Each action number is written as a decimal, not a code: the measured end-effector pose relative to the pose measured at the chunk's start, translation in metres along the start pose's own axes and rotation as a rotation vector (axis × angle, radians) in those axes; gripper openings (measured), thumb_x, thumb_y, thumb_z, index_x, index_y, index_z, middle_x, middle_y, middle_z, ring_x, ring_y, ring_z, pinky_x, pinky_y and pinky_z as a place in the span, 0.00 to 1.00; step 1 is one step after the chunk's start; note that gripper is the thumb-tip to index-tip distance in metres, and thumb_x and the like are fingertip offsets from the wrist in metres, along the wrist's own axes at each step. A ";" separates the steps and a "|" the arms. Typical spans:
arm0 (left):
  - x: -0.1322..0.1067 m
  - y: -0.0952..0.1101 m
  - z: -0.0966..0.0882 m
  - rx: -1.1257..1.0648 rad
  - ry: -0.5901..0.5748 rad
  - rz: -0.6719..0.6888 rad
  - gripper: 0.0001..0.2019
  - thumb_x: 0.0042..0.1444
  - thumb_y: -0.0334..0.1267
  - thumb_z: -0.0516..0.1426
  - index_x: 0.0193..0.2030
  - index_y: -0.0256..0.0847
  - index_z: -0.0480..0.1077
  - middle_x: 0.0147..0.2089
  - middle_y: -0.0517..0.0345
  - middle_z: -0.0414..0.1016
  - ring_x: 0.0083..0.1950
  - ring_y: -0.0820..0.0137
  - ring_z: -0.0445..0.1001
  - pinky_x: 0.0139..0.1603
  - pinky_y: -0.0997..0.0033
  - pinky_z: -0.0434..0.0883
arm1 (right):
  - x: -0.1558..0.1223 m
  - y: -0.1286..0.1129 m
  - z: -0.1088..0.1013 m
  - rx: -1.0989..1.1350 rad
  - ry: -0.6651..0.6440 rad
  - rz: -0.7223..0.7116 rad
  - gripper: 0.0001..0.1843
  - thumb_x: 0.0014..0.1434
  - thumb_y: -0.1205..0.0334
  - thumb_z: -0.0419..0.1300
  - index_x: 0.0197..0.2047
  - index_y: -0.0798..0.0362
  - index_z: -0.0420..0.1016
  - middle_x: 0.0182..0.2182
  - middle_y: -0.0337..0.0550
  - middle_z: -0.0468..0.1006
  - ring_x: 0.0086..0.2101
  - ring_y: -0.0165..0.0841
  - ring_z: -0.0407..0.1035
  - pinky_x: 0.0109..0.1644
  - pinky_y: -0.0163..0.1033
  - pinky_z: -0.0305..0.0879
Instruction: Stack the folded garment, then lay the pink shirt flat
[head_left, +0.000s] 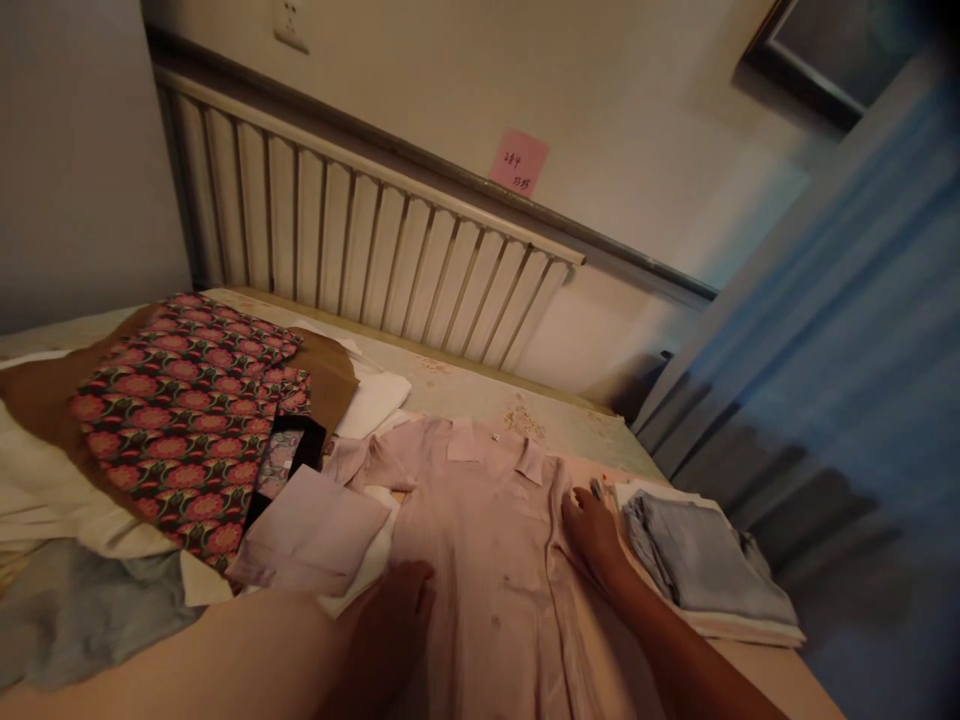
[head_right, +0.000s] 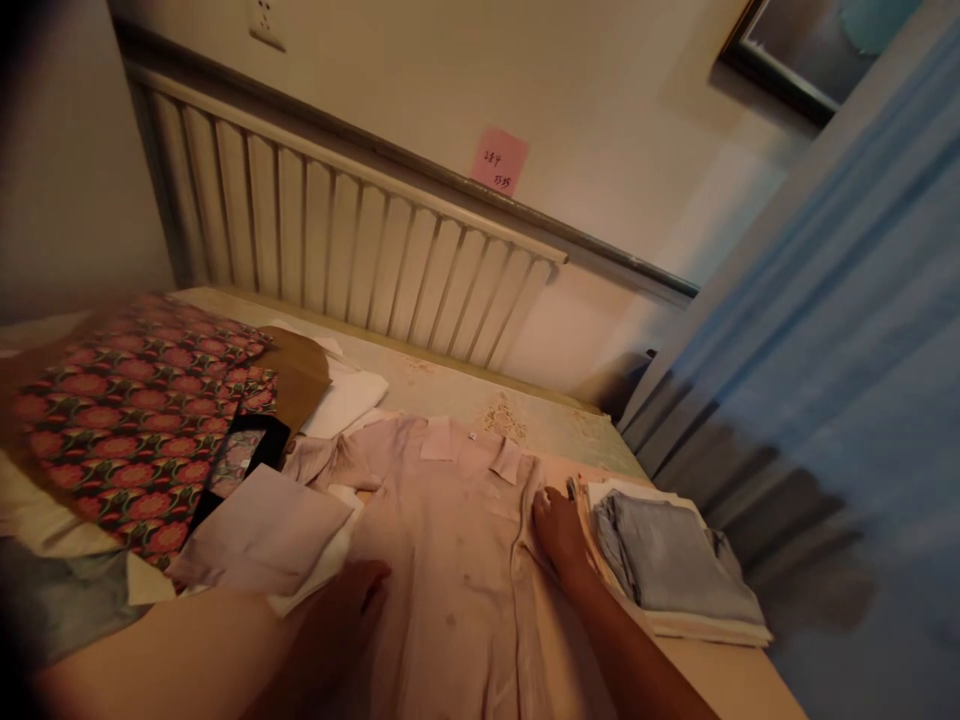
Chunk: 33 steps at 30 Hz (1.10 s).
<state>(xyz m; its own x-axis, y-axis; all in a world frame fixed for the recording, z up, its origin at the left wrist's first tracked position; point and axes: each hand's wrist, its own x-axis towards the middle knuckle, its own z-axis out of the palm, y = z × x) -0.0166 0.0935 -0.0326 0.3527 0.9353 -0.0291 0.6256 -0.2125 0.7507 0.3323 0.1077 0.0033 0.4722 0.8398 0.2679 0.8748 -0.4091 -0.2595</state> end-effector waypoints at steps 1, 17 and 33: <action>0.001 0.000 0.000 0.008 -0.007 0.002 0.13 0.61 0.34 0.47 0.46 0.40 0.70 0.46 0.51 0.76 0.48 0.65 0.74 0.49 0.66 0.66 | -0.017 0.006 -0.001 -0.003 -0.004 -0.021 0.14 0.64 0.60 0.52 0.45 0.54 0.76 0.47 0.51 0.77 0.47 0.37 0.71 0.51 0.37 0.64; -0.001 0.003 -0.003 0.085 -0.013 0.052 0.11 0.60 0.33 0.46 0.44 0.41 0.68 0.46 0.54 0.75 0.47 0.68 0.73 0.48 0.69 0.65 | -0.099 0.029 0.002 -0.233 0.142 -0.222 0.11 0.61 0.65 0.52 0.45 0.50 0.72 0.40 0.47 0.76 0.43 0.39 0.69 0.48 0.39 0.60; 0.001 0.003 -0.004 0.075 -0.005 0.070 0.10 0.59 0.32 0.47 0.42 0.41 0.68 0.45 0.53 0.75 0.46 0.67 0.73 0.48 0.69 0.64 | -0.073 0.044 -0.007 -0.226 0.125 0.188 0.15 0.61 0.63 0.51 0.43 0.55 0.77 0.36 0.52 0.81 0.35 0.39 0.75 0.36 0.38 0.60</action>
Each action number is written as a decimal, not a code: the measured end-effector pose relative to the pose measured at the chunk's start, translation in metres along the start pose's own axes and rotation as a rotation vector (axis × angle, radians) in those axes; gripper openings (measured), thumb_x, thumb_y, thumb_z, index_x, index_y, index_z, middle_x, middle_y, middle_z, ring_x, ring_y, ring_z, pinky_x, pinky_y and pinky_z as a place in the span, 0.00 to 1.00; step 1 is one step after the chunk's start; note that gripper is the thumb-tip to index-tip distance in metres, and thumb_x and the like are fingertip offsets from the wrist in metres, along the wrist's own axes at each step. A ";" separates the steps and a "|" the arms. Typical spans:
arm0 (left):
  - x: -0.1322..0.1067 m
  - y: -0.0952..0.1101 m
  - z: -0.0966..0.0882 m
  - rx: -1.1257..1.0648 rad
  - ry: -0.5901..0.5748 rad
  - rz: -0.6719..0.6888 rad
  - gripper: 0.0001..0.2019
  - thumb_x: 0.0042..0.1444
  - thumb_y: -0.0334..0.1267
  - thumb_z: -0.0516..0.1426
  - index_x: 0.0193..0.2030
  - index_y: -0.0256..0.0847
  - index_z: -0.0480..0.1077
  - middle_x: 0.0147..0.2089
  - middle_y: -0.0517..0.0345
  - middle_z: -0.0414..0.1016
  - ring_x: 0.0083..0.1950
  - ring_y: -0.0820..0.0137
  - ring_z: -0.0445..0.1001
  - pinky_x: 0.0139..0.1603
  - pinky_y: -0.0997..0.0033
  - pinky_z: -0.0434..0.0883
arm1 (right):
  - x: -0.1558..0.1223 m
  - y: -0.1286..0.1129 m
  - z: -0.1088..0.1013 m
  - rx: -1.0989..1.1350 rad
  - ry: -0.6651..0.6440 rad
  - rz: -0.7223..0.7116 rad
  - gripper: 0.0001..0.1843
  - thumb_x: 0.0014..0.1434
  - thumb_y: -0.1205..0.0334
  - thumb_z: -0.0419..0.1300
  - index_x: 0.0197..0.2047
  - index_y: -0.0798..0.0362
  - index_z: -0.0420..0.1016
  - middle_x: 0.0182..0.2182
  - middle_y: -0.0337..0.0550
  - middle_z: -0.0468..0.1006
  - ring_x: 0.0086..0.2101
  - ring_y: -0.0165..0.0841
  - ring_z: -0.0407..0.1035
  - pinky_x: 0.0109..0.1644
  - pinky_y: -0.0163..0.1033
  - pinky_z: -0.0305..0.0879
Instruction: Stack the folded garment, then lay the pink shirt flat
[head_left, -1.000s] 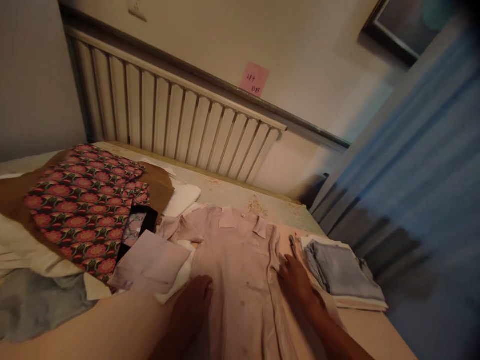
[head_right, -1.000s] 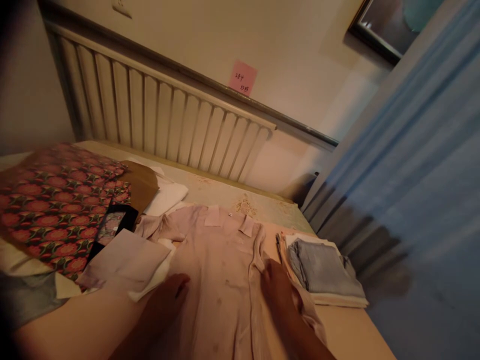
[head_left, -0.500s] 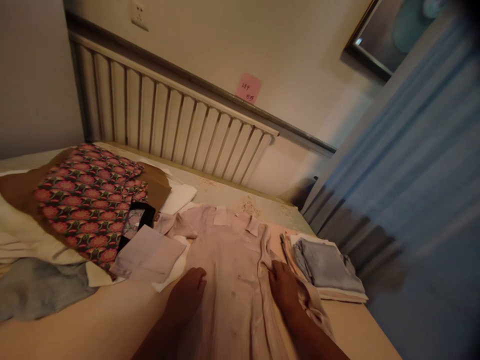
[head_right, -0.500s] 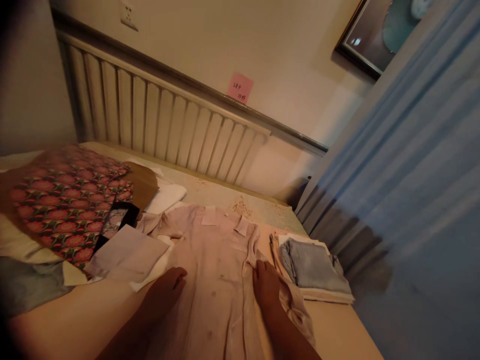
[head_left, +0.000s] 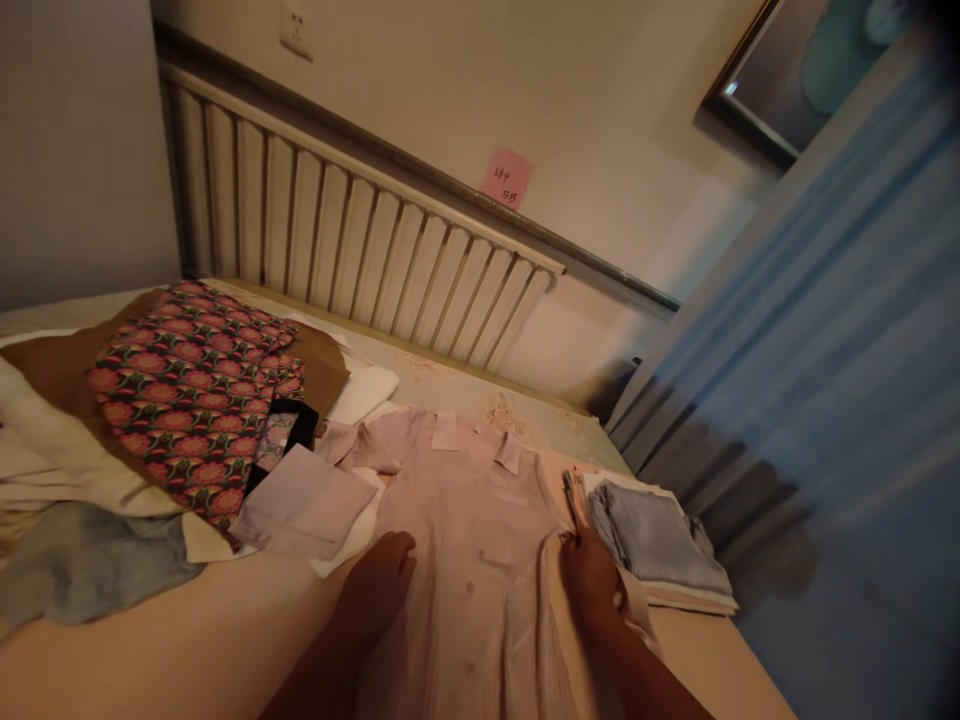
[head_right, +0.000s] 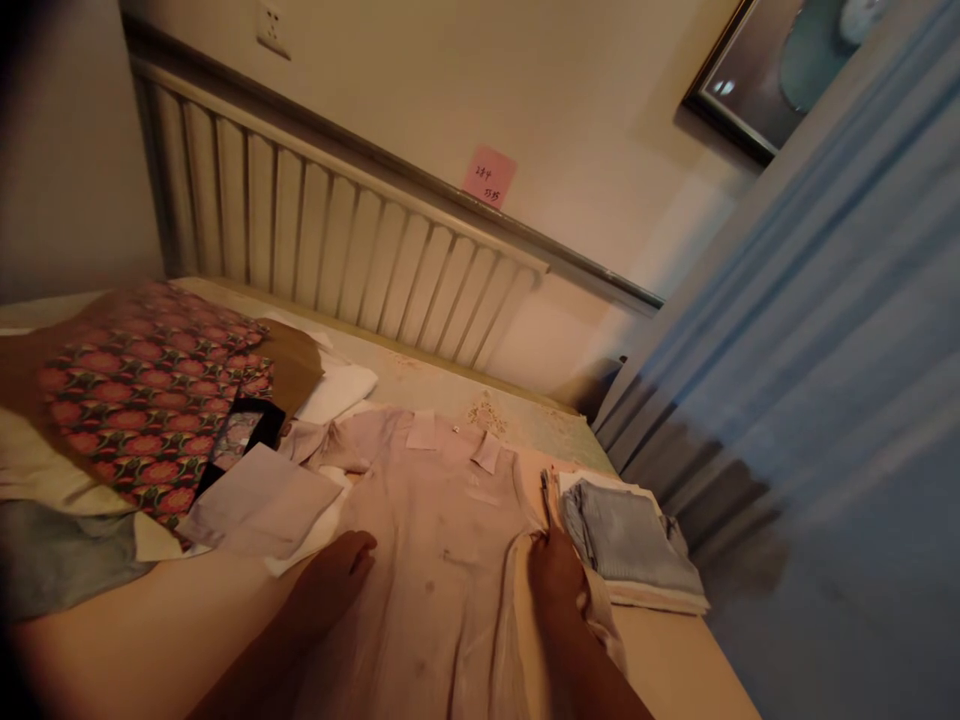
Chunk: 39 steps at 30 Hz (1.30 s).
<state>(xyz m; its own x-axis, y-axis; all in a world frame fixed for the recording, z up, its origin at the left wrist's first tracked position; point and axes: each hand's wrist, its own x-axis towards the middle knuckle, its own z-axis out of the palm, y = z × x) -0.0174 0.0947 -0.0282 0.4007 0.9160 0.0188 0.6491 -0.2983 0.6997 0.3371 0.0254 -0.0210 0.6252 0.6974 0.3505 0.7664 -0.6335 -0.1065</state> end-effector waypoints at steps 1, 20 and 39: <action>0.000 0.000 0.000 0.003 -0.002 -0.001 0.10 0.59 0.32 0.46 0.42 0.41 0.68 0.45 0.53 0.75 0.46 0.67 0.73 0.48 0.69 0.64 | -0.002 -0.001 -0.001 0.005 0.004 -0.007 0.15 0.61 0.64 0.51 0.44 0.55 0.77 0.37 0.52 0.80 0.36 0.39 0.75 0.37 0.38 0.61; 0.004 -0.010 0.011 -0.001 0.050 0.035 0.10 0.59 0.32 0.47 0.42 0.40 0.68 0.43 0.53 0.75 0.44 0.67 0.73 0.46 0.69 0.64 | -0.065 0.028 0.025 0.309 0.144 -0.493 0.11 0.66 0.62 0.48 0.35 0.50 0.70 0.31 0.43 0.73 0.34 0.36 0.67 0.40 0.39 0.62; 0.004 -0.010 0.013 -0.003 0.069 0.044 0.10 0.59 0.32 0.47 0.42 0.40 0.68 0.43 0.54 0.74 0.44 0.67 0.74 0.46 0.69 0.64 | -0.048 0.018 0.030 0.220 0.095 -0.404 0.18 0.58 0.71 0.45 0.42 0.53 0.75 0.41 0.50 0.77 0.45 0.39 0.70 0.54 0.43 0.63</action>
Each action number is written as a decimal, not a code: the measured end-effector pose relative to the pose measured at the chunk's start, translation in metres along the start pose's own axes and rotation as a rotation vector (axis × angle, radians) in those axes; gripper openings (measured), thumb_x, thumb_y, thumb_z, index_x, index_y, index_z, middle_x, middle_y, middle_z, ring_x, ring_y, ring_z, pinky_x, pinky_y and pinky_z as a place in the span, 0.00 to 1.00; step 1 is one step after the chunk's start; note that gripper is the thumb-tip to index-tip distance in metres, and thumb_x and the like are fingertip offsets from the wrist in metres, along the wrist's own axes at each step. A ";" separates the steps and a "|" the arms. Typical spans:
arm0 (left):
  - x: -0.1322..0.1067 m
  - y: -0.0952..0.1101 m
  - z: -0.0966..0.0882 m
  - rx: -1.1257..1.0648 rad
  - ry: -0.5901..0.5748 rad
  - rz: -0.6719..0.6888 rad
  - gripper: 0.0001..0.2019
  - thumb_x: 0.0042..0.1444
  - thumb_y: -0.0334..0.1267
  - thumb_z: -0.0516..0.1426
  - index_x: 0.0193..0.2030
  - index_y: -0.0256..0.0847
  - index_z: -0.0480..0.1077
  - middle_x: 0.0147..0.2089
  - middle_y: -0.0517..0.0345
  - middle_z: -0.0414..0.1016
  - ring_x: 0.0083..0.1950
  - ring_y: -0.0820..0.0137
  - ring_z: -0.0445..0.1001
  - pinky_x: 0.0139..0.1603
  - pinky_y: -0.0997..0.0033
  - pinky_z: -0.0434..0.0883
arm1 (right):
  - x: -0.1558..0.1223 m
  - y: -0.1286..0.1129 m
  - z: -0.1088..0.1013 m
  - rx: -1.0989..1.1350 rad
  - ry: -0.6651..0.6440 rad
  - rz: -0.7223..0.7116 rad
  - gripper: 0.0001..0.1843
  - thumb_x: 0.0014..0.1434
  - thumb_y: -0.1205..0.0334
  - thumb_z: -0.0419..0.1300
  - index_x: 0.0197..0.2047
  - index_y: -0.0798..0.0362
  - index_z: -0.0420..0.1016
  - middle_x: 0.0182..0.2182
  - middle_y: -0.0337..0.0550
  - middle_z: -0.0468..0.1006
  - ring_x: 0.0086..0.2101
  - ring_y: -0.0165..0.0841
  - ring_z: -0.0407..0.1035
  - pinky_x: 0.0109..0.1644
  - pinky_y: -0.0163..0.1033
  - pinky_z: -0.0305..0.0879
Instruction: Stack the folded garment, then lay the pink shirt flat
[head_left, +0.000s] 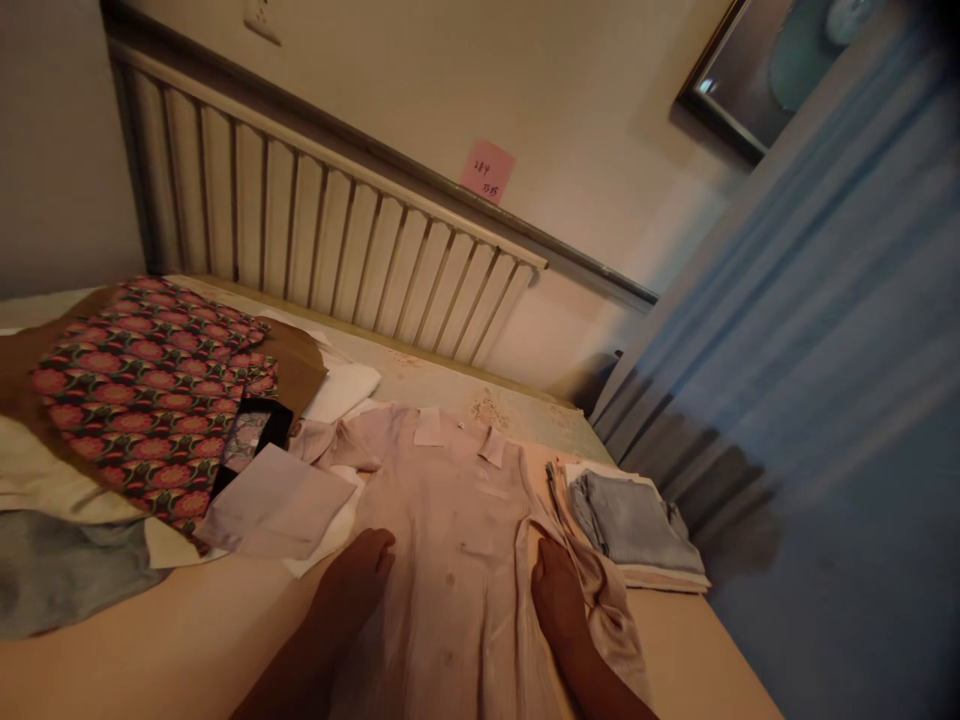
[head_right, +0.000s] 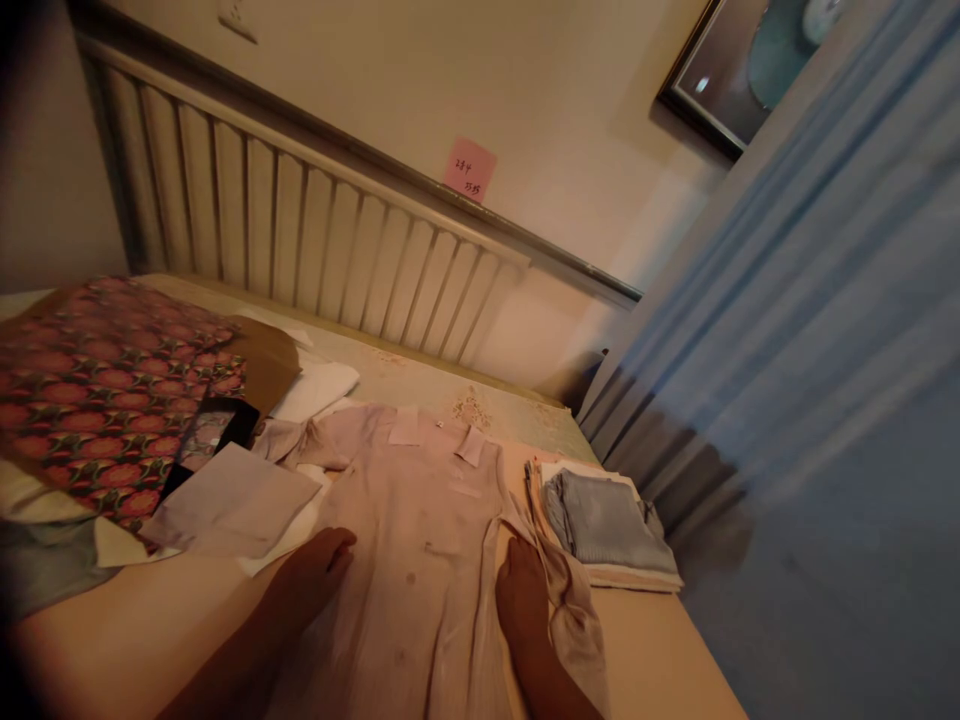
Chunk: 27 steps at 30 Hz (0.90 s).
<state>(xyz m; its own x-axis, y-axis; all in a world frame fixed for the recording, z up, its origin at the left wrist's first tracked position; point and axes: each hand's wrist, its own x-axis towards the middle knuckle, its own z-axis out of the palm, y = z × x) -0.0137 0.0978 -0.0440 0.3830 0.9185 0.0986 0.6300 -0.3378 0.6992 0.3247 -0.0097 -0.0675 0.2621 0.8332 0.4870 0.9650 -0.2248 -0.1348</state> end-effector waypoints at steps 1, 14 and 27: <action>0.000 0.000 -0.001 0.004 0.000 0.003 0.10 0.59 0.32 0.47 0.41 0.40 0.68 0.42 0.53 0.74 0.45 0.67 0.73 0.46 0.69 0.64 | 0.000 0.000 0.000 -0.006 0.001 -0.001 0.19 0.58 0.71 0.45 0.43 0.53 0.75 0.41 0.51 0.77 0.46 0.39 0.70 0.55 0.43 0.63; 0.001 -0.002 0.002 0.011 0.003 0.005 0.10 0.59 0.32 0.46 0.42 0.41 0.67 0.43 0.54 0.74 0.45 0.67 0.74 0.46 0.68 0.64 | 0.000 -0.003 -0.002 -0.044 -0.022 0.031 0.19 0.58 0.70 0.45 0.44 0.55 0.75 0.43 0.52 0.77 0.47 0.40 0.70 0.55 0.43 0.61; 0.000 -0.003 0.002 0.014 0.010 0.027 0.10 0.60 0.33 0.45 0.41 0.42 0.67 0.42 0.54 0.74 0.45 0.67 0.74 0.46 0.68 0.65 | 0.000 -0.003 -0.002 -0.021 0.013 0.006 0.17 0.58 0.71 0.45 0.42 0.54 0.74 0.40 0.51 0.77 0.45 0.40 0.70 0.54 0.43 0.62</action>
<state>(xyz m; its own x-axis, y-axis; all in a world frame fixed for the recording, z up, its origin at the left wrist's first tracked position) -0.0144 0.0980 -0.0470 0.3930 0.9111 0.1247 0.6290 -0.3652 0.6863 0.3217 -0.0100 -0.0652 0.2680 0.8249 0.4977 0.9632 -0.2405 -0.1202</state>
